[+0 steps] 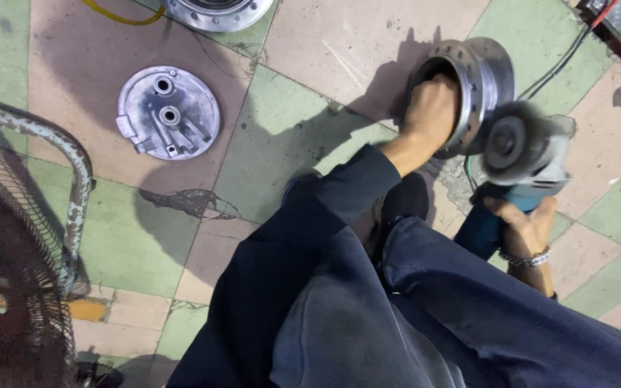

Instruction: Using a handheld angle grinder to smooth and clean the inner surface of a motorcycle wheel hub.

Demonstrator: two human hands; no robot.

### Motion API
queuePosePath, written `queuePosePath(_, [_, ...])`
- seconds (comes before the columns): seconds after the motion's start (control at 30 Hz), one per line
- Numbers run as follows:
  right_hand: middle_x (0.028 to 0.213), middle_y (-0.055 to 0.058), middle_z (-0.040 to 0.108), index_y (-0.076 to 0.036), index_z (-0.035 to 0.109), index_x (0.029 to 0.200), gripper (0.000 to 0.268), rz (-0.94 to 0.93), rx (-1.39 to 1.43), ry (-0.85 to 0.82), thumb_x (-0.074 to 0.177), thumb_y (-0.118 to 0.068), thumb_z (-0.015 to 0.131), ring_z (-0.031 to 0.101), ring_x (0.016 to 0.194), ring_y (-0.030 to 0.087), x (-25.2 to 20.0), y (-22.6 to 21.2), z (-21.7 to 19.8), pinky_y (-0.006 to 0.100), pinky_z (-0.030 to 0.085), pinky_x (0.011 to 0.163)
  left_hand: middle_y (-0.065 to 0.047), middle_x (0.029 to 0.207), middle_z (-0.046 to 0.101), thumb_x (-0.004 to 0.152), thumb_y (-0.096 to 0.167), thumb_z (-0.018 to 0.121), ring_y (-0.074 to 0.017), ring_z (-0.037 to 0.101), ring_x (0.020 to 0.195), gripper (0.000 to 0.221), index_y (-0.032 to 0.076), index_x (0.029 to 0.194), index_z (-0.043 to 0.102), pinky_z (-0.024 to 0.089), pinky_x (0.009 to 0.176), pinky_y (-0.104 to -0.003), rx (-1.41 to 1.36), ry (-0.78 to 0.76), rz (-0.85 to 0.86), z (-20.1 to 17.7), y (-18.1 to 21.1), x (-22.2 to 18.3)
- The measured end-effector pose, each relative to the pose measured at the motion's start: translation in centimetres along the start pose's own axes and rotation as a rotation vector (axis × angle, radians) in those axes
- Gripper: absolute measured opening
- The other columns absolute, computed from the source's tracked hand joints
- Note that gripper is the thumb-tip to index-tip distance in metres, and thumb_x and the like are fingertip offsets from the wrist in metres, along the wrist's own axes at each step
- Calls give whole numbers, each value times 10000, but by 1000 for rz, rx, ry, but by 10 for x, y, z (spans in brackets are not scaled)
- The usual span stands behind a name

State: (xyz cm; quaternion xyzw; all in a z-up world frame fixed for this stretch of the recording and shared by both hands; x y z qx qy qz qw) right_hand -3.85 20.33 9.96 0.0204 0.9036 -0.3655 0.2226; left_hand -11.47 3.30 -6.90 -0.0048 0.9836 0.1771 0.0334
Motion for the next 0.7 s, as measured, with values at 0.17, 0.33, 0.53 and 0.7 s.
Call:
queuePosePath(0.17, [1128,181,623,46,470,1355,699,49,191,-75,691,34,686,665,908,298,-7,-15,22,384,575,808,-140,786,678,795,108,669,-198,610,551,85,46,812,724,508,502,-339,-254,4,-112,7,-18,7])
queuePosePath(0.33, [1061,151,658,65,593,1212,502,24,66,-50,730,-19,704,624,876,251,1,-23,12,346,535,833,-118,751,614,767,169,682,-136,478,519,125,46,776,696,380,413,-331,82,37,-4,-15,0,-9])
queuePosePath(0.53, [1055,139,650,62,595,1197,491,16,71,-65,725,-32,689,597,870,242,3,-16,11,340,515,837,-127,807,605,795,206,650,-139,486,548,218,3,863,692,373,414,-321,195,-5,23,-8,2,-10])
queuePosePath(0.7, [1057,148,653,64,588,1213,493,55,103,-78,732,-4,676,613,853,245,-2,-22,17,338,529,814,-92,811,581,835,221,653,-103,460,546,210,18,863,696,362,417,-282,248,-48,-19,-3,-3,-12])
Point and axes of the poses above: each hand's wrist, its own x-axis towards the middle knuckle, its own z-axis out of the palm, y = z × x, the point moved 8 cm from there along x, towards the middle knuckle
